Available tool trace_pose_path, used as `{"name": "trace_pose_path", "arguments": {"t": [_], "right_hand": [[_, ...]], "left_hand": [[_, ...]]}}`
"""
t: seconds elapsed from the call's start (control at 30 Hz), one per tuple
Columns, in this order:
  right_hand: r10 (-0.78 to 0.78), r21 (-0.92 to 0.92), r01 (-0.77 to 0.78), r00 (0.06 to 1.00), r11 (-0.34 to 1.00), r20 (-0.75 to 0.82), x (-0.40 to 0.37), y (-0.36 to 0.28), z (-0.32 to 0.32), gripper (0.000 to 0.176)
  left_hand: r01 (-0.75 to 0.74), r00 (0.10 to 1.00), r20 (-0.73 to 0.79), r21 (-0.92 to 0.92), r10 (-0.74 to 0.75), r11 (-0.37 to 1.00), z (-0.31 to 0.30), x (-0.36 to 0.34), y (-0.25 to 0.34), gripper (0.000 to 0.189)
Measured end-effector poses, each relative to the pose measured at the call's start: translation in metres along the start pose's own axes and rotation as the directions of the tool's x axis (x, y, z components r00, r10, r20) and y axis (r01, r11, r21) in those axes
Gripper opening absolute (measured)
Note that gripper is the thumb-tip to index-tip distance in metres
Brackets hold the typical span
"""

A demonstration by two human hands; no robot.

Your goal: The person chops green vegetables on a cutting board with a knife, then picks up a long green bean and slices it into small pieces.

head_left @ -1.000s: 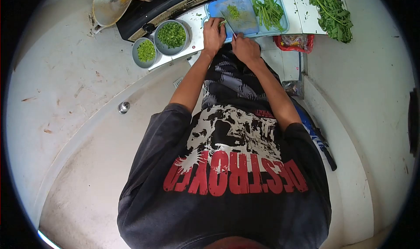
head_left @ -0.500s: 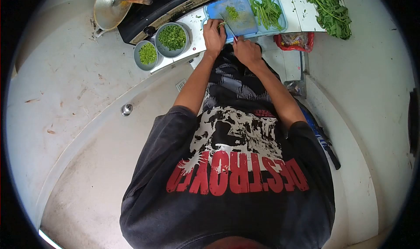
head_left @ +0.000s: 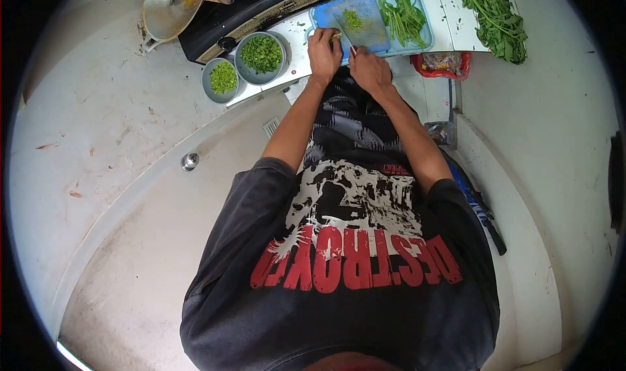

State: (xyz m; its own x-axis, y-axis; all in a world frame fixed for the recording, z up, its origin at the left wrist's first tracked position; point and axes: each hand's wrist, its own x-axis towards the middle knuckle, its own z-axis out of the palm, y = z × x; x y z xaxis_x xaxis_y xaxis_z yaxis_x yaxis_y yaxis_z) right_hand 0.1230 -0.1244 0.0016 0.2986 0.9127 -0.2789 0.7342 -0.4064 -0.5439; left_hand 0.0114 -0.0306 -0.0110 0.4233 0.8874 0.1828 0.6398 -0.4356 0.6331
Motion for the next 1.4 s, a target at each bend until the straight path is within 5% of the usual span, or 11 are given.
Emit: {"name": "trace_pose_path", "arguments": {"t": [1.4], "right_hand": [[0.007, -0.026, -0.006, 1.000, 1.000, 0.017, -0.009, 0.005, 0.006, 0.039]], "left_hand": [[-0.035, 0.999, -0.026, -0.028, 0.034, 0.999, -0.002, 0.002, -0.001, 0.012]]}}
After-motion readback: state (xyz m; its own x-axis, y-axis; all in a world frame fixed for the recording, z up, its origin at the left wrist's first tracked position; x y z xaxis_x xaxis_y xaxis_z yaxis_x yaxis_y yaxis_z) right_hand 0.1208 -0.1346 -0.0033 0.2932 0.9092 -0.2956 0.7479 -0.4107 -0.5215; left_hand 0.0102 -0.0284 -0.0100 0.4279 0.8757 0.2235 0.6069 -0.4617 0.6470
